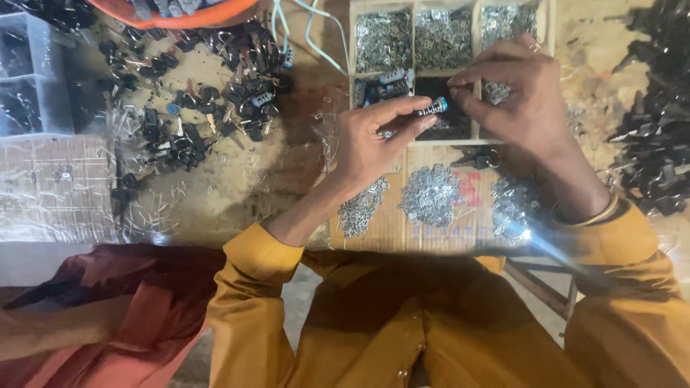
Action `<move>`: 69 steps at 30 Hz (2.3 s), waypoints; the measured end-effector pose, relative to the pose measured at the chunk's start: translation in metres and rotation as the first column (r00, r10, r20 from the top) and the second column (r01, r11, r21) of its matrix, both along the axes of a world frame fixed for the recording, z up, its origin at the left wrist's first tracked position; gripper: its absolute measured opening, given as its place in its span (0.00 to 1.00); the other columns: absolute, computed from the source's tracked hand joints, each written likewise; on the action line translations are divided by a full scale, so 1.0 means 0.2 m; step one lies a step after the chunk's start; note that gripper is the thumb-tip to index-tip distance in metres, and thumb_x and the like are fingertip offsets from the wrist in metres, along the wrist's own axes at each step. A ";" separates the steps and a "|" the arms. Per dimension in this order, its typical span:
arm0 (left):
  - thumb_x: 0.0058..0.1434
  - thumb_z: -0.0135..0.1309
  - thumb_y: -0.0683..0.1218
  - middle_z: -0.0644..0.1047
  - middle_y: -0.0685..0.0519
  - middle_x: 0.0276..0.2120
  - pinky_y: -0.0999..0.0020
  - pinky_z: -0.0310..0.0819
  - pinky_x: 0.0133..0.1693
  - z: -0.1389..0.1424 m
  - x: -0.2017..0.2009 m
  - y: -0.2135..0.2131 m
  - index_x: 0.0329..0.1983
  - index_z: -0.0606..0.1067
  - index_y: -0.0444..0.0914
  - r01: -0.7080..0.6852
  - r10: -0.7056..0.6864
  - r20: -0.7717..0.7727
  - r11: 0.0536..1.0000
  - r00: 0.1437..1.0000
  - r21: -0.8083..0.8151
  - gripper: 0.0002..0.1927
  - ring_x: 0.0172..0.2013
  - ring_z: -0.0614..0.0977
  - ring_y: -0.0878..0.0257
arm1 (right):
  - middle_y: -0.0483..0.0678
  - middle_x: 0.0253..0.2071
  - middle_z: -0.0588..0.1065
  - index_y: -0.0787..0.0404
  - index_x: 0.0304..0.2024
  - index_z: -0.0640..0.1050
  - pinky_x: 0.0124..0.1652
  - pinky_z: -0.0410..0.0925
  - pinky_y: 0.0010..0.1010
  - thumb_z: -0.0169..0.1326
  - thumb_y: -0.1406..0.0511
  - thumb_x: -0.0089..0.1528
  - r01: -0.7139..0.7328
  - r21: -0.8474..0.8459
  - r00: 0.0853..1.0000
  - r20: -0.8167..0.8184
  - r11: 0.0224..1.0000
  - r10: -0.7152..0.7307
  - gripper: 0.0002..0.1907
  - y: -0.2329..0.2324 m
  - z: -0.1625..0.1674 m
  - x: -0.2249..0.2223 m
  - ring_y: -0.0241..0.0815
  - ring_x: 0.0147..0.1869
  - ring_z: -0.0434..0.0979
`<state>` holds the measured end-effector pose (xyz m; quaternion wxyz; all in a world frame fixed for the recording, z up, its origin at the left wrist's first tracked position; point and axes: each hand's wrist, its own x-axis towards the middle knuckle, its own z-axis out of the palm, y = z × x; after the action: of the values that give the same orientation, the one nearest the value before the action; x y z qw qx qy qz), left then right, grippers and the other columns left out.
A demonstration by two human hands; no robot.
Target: The person assembles small key components by hand, picking a black plastic key body and inserting a metal pin into its slot. They repeat this process for several units, placing the assembled items into a compartmentalized wooden box on the table.
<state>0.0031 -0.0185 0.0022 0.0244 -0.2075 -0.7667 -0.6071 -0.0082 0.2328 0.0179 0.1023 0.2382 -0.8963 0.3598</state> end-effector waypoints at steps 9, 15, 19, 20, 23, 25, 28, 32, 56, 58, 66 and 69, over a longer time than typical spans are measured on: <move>0.62 0.68 0.43 0.85 0.51 0.44 0.73 0.87 0.44 -0.01 0.01 0.01 0.49 0.82 0.38 -0.026 0.025 0.036 0.999 0.999 0.022 0.13 0.42 0.88 0.66 | 0.47 0.44 0.77 0.66 0.43 0.82 0.49 0.67 0.25 0.66 0.73 0.70 0.078 -0.443 0.958 0.283 0.893 0.057 0.04 -0.04 -0.01 0.03 0.35 0.48 0.74; 0.61 0.69 0.44 0.86 0.51 0.42 0.73 0.86 0.43 -0.01 0.00 -0.01 0.48 0.82 0.36 -0.030 0.030 0.008 1.000 1.000 0.010 0.13 0.40 0.89 0.66 | 0.48 0.49 0.74 0.68 0.46 0.79 0.47 0.69 0.23 0.55 0.77 0.69 0.174 -0.699 0.819 0.494 0.693 0.293 0.04 -0.15 0.04 0.06 0.33 0.47 0.73; 0.61 0.69 0.44 0.86 0.51 0.41 0.72 0.86 0.43 -0.03 0.00 -0.01 0.47 0.82 0.36 -0.032 0.032 -0.004 0.999 0.999 0.037 0.13 0.40 0.89 0.65 | 0.48 0.51 0.74 0.69 0.48 0.79 0.45 0.72 0.24 0.53 0.77 0.72 0.224 -0.709 0.792 0.532 0.669 0.300 0.06 -0.19 0.04 0.09 0.33 0.45 0.76; 0.61 0.69 0.44 0.86 0.50 0.41 0.72 0.86 0.43 -0.03 -0.01 -0.01 0.47 0.82 0.35 -0.034 0.034 -0.014 0.999 0.999 0.038 0.13 0.40 0.89 0.65 | 0.48 0.51 0.74 0.69 0.48 0.79 0.46 0.72 0.24 0.53 0.77 0.72 0.205 -0.691 0.808 0.520 0.693 0.278 0.05 -0.19 0.04 0.09 0.34 0.46 0.76; 0.61 0.69 0.43 0.86 0.50 0.41 0.72 0.86 0.43 -0.04 -0.01 -0.02 0.46 0.82 0.35 -0.035 0.037 -0.028 0.998 0.999 0.047 0.12 0.40 0.89 0.65 | 0.49 0.52 0.75 0.70 0.49 0.79 0.50 0.71 0.25 0.55 0.78 0.73 0.120 -0.595 0.873 0.444 0.794 0.201 0.04 -0.19 0.03 0.09 0.35 0.50 0.76; 0.62 0.69 0.43 0.86 0.50 0.41 0.72 0.86 0.43 -0.05 -0.01 -0.03 0.47 0.82 0.35 -0.031 0.032 -0.014 0.998 0.999 0.058 0.12 0.40 0.89 0.65 | 0.52 0.52 0.75 0.72 0.49 0.80 0.55 0.70 0.25 0.57 0.78 0.74 0.031 -0.469 0.931 0.335 0.883 0.146 0.02 -0.18 0.02 0.09 0.37 0.56 0.76; 0.62 0.69 0.43 0.85 0.49 0.42 0.72 0.87 0.45 -0.06 -0.01 -0.03 0.47 0.82 0.35 -0.014 0.018 -0.051 0.997 0.999 0.076 0.13 0.42 0.89 0.64 | 0.52 0.53 0.76 0.71 0.50 0.79 0.59 0.70 0.25 0.57 0.78 0.75 0.008 -0.486 0.940 0.301 0.874 0.159 0.02 -0.18 0.00 0.09 0.38 0.58 0.76; 0.60 0.70 0.43 0.85 0.49 0.41 0.71 0.87 0.45 -0.07 -0.02 -0.03 0.46 0.82 0.35 -0.037 0.044 -0.091 0.997 0.995 0.068 0.13 0.41 0.89 0.64 | 0.52 0.52 0.76 0.70 0.49 0.80 0.58 0.70 0.25 0.59 0.77 0.75 0.026 -0.477 0.948 0.291 0.879 0.130 0.02 -0.19 -0.03 0.10 0.38 0.57 0.76; 0.61 0.68 0.43 0.85 0.49 0.41 0.71 0.87 0.43 -0.06 -0.02 -0.04 0.44 0.83 0.35 -0.021 0.026 -0.071 0.997 0.997 0.074 0.11 0.41 0.90 0.63 | 0.50 0.49 0.77 0.66 0.49 0.82 0.47 0.74 0.24 0.59 0.80 0.69 0.115 -0.714 0.856 0.424 0.691 0.296 0.09 -0.16 -0.04 0.06 0.35 0.49 0.77; 0.62 0.68 0.43 0.85 0.49 0.41 0.72 0.86 0.42 -0.06 -0.02 -0.04 0.45 0.82 0.35 -0.017 0.020 -0.056 0.999 0.998 0.052 0.11 0.40 0.90 0.63 | 0.49 0.52 0.75 0.67 0.51 0.81 0.53 0.71 0.23 0.58 0.81 0.70 0.105 -0.645 0.861 0.440 0.757 0.255 0.10 -0.16 -0.02 0.08 0.35 0.55 0.75; 0.60 0.69 0.44 0.85 0.49 0.40 0.72 0.86 0.42 -0.06 -0.01 -0.03 0.44 0.83 0.35 -0.037 0.040 -0.075 0.998 0.996 0.044 0.12 0.40 0.89 0.63 | 0.50 0.52 0.74 0.68 0.49 0.81 0.56 0.70 0.24 0.58 0.80 0.72 0.032 -0.530 0.900 0.385 0.847 0.207 0.07 -0.17 -0.01 0.10 0.36 0.58 0.74; 0.60 0.69 0.44 0.85 0.49 0.41 0.72 0.87 0.43 -0.07 -0.01 -0.03 0.43 0.83 0.35 -0.036 0.040 -0.090 0.998 0.995 0.051 0.11 0.41 0.89 0.63 | 0.51 0.50 0.77 0.67 0.49 0.81 0.53 0.72 0.25 0.58 0.80 0.72 -0.002 -0.523 0.912 0.349 0.853 0.215 0.07 -0.14 -0.01 0.07 0.36 0.54 0.77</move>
<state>0.0005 -0.0249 -0.0114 0.0762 -0.2197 -0.7532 -0.6153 0.0055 0.2056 0.0162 -0.0418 0.1762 -0.7549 0.6303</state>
